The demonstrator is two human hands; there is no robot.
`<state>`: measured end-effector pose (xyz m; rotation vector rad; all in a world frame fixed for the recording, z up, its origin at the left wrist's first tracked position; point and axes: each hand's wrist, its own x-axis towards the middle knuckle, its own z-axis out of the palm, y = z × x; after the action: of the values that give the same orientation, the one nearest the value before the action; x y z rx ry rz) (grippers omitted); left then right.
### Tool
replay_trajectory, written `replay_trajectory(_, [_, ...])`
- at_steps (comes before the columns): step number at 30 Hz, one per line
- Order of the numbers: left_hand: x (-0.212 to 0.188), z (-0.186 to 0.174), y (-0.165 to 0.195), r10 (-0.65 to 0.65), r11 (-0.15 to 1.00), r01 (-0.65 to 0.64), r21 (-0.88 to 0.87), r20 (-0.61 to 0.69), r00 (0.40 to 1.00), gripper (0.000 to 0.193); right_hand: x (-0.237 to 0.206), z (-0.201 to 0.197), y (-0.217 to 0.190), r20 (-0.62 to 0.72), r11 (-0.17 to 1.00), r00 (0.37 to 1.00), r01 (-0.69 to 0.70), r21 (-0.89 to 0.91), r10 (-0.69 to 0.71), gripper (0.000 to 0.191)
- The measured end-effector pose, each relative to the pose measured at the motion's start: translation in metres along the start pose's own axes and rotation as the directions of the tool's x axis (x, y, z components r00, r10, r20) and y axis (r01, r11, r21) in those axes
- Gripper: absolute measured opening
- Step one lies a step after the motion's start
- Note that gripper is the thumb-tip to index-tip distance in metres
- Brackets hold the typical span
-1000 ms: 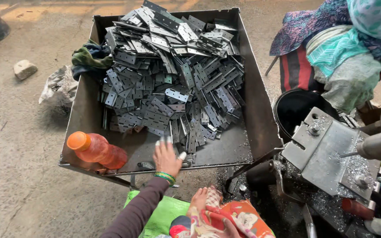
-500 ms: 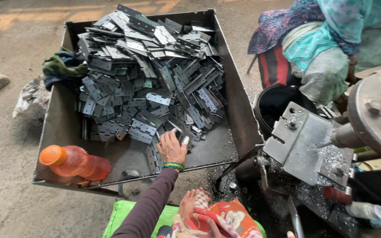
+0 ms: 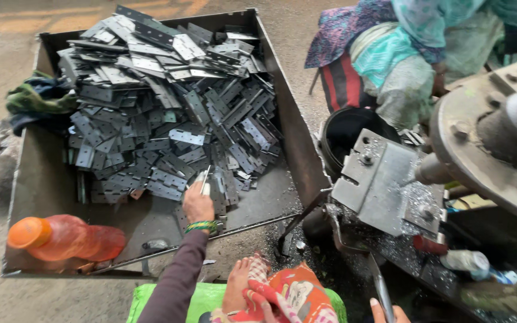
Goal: The person repeatedly picks metal hinge blanks from a bin, places them into a manual punching machine, and operates the lever to punch holes. The person then removes the finished pieces and places them into a bucket. The process is repeated continuously.
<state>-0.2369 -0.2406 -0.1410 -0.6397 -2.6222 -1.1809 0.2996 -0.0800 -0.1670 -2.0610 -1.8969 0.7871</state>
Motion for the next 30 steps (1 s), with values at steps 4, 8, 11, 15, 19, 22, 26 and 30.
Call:
replay_trajectory(4, [-0.011, -0.029, 0.043, 0.102, 0.969, -0.091, -0.23, 0.037, 0.994, 0.036, -0.001, -0.007, -0.013, 0.068, 0.987, 0.996, -0.048, -0.155, 0.059, 0.046])
replay_trajectory(8, [-0.03, -0.048, 0.147, 0.268, 0.888, -0.194, -0.418, 0.127, 0.955, 0.032, -0.017, -0.026, -0.029, 0.053, 0.97, 0.991, -0.106, -0.221, 0.12, 0.045])
replay_trajectory(11, [-0.054, -0.05, 0.23, 0.572, 0.736, -0.422, -0.529, 0.153, 0.806, 0.037, -0.032, -0.04, -0.045, 0.022, 0.973, 0.988, -0.144, -0.18, 0.15, 0.044])
replay_trajectory(15, [-0.077, -0.025, 0.313, 0.831, 0.556, -0.765, -0.324, 0.226, 0.508, 0.056, -0.042, -0.052, -0.063, 0.045, 0.972, 0.99, -0.119, -0.203, 0.13, 0.048])
replay_trajectory(19, [-0.109, 0.003, 0.347, 0.74, 0.47, -0.846, -0.253, 0.635, 0.221, 0.071, -0.042, -0.053, -0.063, 0.064, 0.98, 0.987, -0.139, -0.146, 0.149, 0.045])
replay_trajectory(22, [-0.117, 0.024, 0.344, 0.739, 0.561, -0.759, -0.331, 0.614, 0.279, 0.084, -0.043, -0.054, -0.058, 0.07, 0.975, 0.983, -0.155, -0.161, 0.168, 0.048])
replay_trajectory(26, [-0.082, 0.042, 0.329, 0.78, 0.573, -0.684, -0.452, 0.557, 0.285, 0.07, -0.04, -0.067, -0.07, 0.201, 0.971, 0.977, -0.022, -0.239, 0.072, 0.049])
replay_trajectory(30, [-0.069, 0.044, 0.339, 0.706, 0.588, -0.731, -0.346, 0.661, 0.255, 0.076, -0.027, -0.095, -0.115, 0.269, 0.851, 0.963, 0.138, -0.507, 0.004, 0.061])
